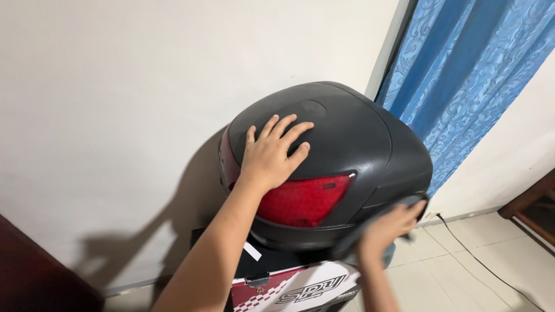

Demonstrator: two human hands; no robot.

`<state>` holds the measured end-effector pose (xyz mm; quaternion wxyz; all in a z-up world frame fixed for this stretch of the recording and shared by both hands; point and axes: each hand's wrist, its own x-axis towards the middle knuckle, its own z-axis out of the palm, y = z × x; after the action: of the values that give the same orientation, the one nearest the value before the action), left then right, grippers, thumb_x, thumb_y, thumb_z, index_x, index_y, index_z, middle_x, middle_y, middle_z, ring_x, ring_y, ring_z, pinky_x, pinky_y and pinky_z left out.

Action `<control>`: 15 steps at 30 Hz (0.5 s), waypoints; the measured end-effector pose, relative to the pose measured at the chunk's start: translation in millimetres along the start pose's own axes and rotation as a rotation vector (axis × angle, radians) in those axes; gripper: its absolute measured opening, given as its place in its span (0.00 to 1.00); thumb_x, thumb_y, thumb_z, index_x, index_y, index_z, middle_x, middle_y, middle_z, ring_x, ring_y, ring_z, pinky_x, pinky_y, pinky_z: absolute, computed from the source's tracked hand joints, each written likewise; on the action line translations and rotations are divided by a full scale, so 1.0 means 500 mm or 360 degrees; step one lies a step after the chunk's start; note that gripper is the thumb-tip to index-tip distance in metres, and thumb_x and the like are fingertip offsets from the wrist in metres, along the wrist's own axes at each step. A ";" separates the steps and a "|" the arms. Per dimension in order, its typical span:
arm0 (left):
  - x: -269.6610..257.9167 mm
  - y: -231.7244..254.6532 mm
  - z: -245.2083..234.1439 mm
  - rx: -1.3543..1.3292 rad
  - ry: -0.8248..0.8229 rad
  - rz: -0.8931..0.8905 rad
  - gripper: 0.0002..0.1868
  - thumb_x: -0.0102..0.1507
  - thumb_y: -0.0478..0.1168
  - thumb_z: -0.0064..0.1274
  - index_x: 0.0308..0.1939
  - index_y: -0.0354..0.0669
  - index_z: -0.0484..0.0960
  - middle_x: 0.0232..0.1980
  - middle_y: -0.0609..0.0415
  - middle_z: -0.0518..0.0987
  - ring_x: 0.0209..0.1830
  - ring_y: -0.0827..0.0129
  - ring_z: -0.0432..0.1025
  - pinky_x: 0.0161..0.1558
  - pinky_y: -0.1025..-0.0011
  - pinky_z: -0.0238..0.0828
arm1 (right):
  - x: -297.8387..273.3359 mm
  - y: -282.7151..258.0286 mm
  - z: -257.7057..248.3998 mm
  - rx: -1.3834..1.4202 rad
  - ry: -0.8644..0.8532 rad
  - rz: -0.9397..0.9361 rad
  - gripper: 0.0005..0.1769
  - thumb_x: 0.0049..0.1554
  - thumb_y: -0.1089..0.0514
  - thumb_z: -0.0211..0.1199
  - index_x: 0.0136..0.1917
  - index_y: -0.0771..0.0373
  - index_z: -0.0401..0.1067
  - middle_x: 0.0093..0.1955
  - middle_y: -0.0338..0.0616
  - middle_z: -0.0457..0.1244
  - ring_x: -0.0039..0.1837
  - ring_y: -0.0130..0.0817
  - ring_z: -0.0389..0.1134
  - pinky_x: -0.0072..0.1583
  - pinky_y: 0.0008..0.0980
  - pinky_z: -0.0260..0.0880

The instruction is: The person wipes the exterior surfaces of a motorcycle top box using a cloth and a yellow sponge, moving between a motorcycle helmet case and a small air cooler where the cleaning supplies are kept.

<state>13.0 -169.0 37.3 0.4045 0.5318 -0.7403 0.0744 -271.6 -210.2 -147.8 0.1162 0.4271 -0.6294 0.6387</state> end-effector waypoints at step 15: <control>-0.007 -0.011 0.007 -0.0061 0.0051 0.0009 0.24 0.66 0.60 0.42 0.66 0.71 0.74 0.75 0.59 0.66 0.77 0.55 0.55 0.71 0.34 0.40 | 0.367 -0.320 -0.056 -0.0157 -0.1362 -0.0515 0.32 0.55 0.36 0.54 0.73 0.32 0.68 0.78 0.44 0.59 0.77 0.50 0.60 0.74 0.45 0.57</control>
<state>16.0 -170.6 30.9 0.4263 0.5205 -0.7365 0.0699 -284.6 -227.3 96.3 -0.0356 0.7392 -0.5756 0.3478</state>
